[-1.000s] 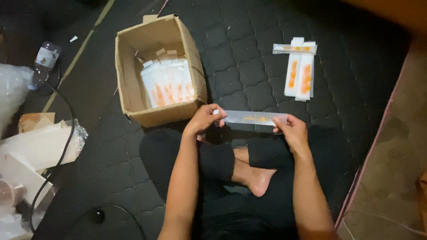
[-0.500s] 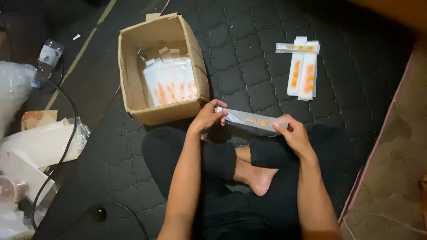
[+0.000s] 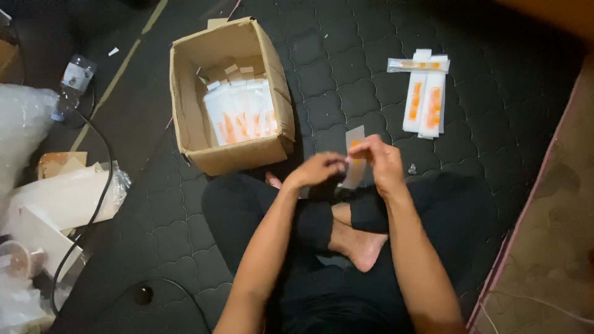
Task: The person sits on a black mat and repeatedly takes small, white, rectangular packets from a cardboard box. They unfold each packet to reveal an orange strip, then refold it and place it into a stack on the floor. The person continues this process, handling the packets one by one.
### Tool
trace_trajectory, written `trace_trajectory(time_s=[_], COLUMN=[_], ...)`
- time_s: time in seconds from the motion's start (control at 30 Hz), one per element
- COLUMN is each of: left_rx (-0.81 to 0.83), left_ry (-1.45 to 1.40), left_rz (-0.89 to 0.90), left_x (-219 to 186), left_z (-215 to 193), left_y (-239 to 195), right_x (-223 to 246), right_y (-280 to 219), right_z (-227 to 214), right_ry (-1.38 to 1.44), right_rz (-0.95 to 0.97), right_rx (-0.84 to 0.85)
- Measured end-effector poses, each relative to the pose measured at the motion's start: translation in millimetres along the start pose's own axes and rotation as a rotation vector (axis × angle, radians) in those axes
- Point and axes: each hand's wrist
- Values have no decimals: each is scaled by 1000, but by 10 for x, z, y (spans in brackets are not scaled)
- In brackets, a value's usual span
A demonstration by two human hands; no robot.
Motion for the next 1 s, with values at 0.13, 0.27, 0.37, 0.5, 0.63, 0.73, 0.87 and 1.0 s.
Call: trace_trajectory(time_s=[0.13, 0.27, 0.37, 0.5, 0.63, 0.73, 0.87, 1.0], left_rx=[-146, -188, -252, -340, -365, -404, -426, -389], left_ry=[-416, -397, -395, -386, -382, -403, -412, -450], left_rz=[97, 272, 308, 316, 303, 256, 188, 155], left_x=[-398, -624, -616, -719, -521, -471, -492, -432], left_z=[-19, 132, 184, 153, 98, 66, 38, 94], left_y=[-54, -28, 40, 28, 151, 201, 204, 238], right_x=[71, -144, -191, -128, -176, -330, -428, -405], right_y=[-85, -103, -173, -325, -603, -877, -1209, -1288], right_z=[63, 25, 87, 120, 131, 141, 194, 208], right_ry=[-280, -423, -405, -393, -338, -367, -355, -297], right_rz=[-80, -53, 11, 146, 162, 248, 322, 333], right_rx=[-3, -17, -23, 2, 32, 44, 90, 96])
Point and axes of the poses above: each hand's wrist, its own y-axis towards the middle knuckle, its own z-axis out of the palm, x = y × z, and after that the axes turned 14 degrees about -y, right-handed
